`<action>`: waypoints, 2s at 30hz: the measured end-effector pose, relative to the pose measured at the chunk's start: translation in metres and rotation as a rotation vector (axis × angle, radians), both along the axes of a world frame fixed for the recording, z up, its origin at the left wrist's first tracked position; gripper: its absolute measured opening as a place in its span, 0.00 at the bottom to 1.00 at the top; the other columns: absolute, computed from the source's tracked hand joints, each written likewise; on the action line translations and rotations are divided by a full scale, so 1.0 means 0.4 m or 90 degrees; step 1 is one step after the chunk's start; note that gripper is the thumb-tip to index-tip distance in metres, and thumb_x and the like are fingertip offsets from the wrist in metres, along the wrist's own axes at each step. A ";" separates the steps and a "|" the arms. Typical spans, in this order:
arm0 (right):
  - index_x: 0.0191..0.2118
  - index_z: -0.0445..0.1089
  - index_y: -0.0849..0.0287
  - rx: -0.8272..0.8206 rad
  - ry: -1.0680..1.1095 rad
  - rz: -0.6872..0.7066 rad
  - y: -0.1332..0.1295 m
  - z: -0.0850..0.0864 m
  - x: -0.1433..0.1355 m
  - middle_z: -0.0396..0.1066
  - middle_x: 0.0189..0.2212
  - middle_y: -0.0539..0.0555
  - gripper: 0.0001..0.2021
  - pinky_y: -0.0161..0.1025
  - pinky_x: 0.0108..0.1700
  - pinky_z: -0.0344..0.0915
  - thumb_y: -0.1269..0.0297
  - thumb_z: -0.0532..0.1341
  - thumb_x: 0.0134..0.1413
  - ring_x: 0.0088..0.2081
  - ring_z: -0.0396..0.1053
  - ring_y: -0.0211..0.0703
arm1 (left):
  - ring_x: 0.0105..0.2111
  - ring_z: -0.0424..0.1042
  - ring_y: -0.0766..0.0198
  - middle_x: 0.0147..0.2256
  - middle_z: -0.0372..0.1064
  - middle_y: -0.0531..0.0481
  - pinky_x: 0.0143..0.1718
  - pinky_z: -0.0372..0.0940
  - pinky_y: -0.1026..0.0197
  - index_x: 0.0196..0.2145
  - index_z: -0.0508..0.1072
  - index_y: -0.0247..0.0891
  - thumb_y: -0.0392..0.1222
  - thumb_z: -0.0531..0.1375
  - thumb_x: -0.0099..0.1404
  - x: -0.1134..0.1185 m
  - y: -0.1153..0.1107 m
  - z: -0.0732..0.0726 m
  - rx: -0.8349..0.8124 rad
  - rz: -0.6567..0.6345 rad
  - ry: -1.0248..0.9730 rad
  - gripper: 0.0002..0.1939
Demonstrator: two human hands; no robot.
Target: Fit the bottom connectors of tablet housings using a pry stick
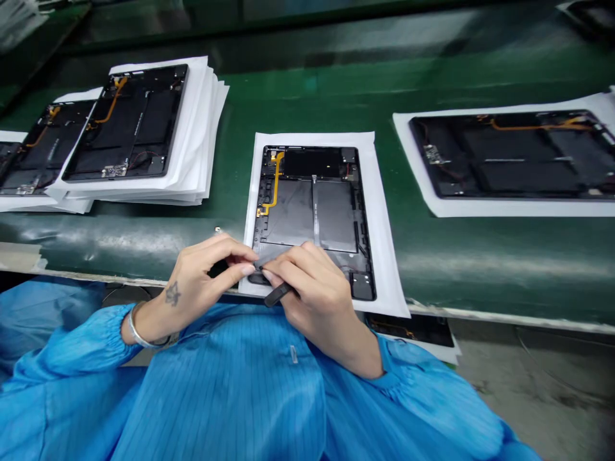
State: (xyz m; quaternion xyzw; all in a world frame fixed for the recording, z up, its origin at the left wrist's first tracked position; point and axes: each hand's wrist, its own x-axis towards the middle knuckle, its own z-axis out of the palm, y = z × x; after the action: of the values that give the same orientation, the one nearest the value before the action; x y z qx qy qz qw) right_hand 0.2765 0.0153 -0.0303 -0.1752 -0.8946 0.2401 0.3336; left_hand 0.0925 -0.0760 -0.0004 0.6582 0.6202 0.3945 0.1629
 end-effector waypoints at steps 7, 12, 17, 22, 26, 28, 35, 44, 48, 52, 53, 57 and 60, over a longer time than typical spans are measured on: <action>0.31 0.70 0.58 0.062 0.001 -0.031 -0.006 -0.002 -0.005 0.71 0.29 0.52 0.13 0.42 0.34 0.56 0.79 0.53 0.62 0.31 0.60 0.42 | 0.31 0.74 0.68 0.33 0.76 0.52 0.33 0.69 0.66 0.37 0.76 0.39 0.38 0.62 0.70 0.025 0.007 -0.002 -0.015 -0.003 -0.016 0.03; 0.40 0.73 0.60 0.095 0.016 -0.029 -0.004 0.001 0.008 0.74 0.32 0.54 0.09 0.42 0.35 0.57 0.74 0.55 0.66 0.33 0.62 0.42 | 0.33 0.73 0.69 0.34 0.75 0.53 0.38 0.68 0.66 0.37 0.73 0.37 0.34 0.60 0.71 0.010 0.012 0.001 0.007 -0.026 0.087 0.03; 0.46 0.73 0.63 0.143 -0.042 0.055 0.005 -0.004 0.032 0.76 0.37 0.57 0.10 0.42 0.36 0.60 0.75 0.54 0.66 0.34 0.62 0.43 | 0.35 0.71 0.65 0.35 0.73 0.50 0.40 0.68 0.63 0.41 0.71 0.36 0.35 0.56 0.74 -0.021 0.001 -0.017 0.037 -0.105 0.302 0.04; 0.47 0.73 0.63 0.169 -0.104 0.077 0.008 -0.004 0.031 0.76 0.40 0.57 0.13 0.43 0.37 0.60 0.72 0.52 0.69 0.36 0.62 0.44 | 0.32 0.68 0.63 0.33 0.70 0.49 0.35 0.67 0.62 0.44 0.69 0.35 0.33 0.51 0.75 -0.020 -0.009 0.003 0.028 -0.157 0.445 0.08; 0.47 0.74 0.65 0.212 -0.107 0.073 0.008 0.000 0.025 0.75 0.38 0.57 0.15 0.43 0.36 0.59 0.73 0.50 0.70 0.35 0.61 0.44 | 0.31 0.68 0.62 0.32 0.70 0.47 0.32 0.68 0.61 0.44 0.70 0.31 0.31 0.49 0.75 -0.013 -0.007 0.029 0.028 -0.193 0.486 0.10; 0.48 0.74 0.65 0.234 -0.110 0.069 0.008 0.000 0.025 0.75 0.38 0.57 0.14 0.43 0.36 0.59 0.74 0.50 0.69 0.35 0.61 0.44 | 0.31 0.68 0.63 0.33 0.71 0.47 0.33 0.68 0.62 0.44 0.70 0.31 0.31 0.49 0.75 -0.017 -0.010 0.024 0.049 -0.185 0.483 0.10; 0.49 0.73 0.68 0.317 -0.106 0.082 0.008 -0.004 0.025 0.76 0.42 0.59 0.14 0.43 0.36 0.58 0.74 0.51 0.69 0.35 0.60 0.45 | 0.43 0.73 0.58 0.43 0.73 0.40 0.45 0.72 0.56 0.53 0.70 0.26 0.28 0.56 0.71 -0.042 -0.047 -0.024 0.114 -0.142 0.356 0.14; 0.56 0.66 0.76 0.129 -0.083 0.141 0.024 0.040 0.037 0.73 0.45 0.65 0.33 0.44 0.43 0.67 0.45 0.46 0.69 0.43 0.67 0.48 | 0.40 0.75 0.55 0.40 0.75 0.36 0.38 0.74 0.54 0.52 0.68 0.20 0.30 0.51 0.73 -0.023 -0.046 0.003 0.177 -0.214 0.573 0.14; 0.57 0.68 0.71 0.215 -0.089 0.037 0.023 0.062 0.044 0.71 0.31 0.54 0.22 0.40 0.32 0.60 0.57 0.50 0.72 0.31 0.64 0.42 | 0.33 0.73 0.59 0.36 0.75 0.41 0.33 0.72 0.58 0.49 0.70 0.24 0.30 0.51 0.73 -0.030 -0.030 0.004 0.152 -0.228 0.604 0.12; 0.55 0.71 0.60 0.233 -0.109 0.003 0.012 0.053 0.039 0.70 0.28 0.50 0.16 0.38 0.30 0.57 0.75 0.52 0.68 0.27 0.62 0.39 | 0.52 0.72 0.52 0.53 0.71 0.36 0.48 0.73 0.51 0.54 0.68 0.32 0.41 0.53 0.75 -0.051 -0.005 -0.028 0.071 -0.166 0.432 0.15; 0.55 0.72 0.60 0.221 -0.116 0.016 0.010 0.049 0.038 0.73 0.31 0.52 0.18 0.37 0.32 0.60 0.77 0.51 0.67 0.30 0.65 0.39 | 0.59 0.67 0.50 0.59 0.67 0.34 0.54 0.70 0.47 0.58 0.66 0.33 0.43 0.54 0.75 -0.055 -0.002 -0.038 0.050 -0.164 0.394 0.18; 0.52 0.72 0.65 0.209 -0.115 0.050 0.005 0.033 0.034 0.77 0.39 0.57 0.16 0.38 0.36 0.65 0.80 0.51 0.65 0.35 0.68 0.40 | 0.67 0.58 0.53 0.66 0.58 0.35 0.66 0.60 0.45 0.65 0.59 0.32 0.44 0.53 0.76 -0.062 0.000 -0.071 0.004 -0.185 0.300 0.24; 0.49 0.73 0.64 0.200 -0.106 0.032 0.004 0.024 0.032 0.78 0.38 0.56 0.13 0.37 0.33 0.65 0.79 0.56 0.64 0.32 0.67 0.38 | 0.68 0.57 0.55 0.66 0.57 0.38 0.68 0.57 0.49 0.64 0.62 0.32 0.46 0.53 0.76 -0.067 -0.003 -0.087 0.016 -0.195 0.285 0.24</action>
State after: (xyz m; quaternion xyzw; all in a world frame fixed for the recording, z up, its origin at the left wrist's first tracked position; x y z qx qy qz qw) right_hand 0.2895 0.0169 -0.0209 -0.1178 -0.9497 0.0906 0.2757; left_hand 0.0657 -0.0772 -0.0351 0.8169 0.5293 0.2177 0.0715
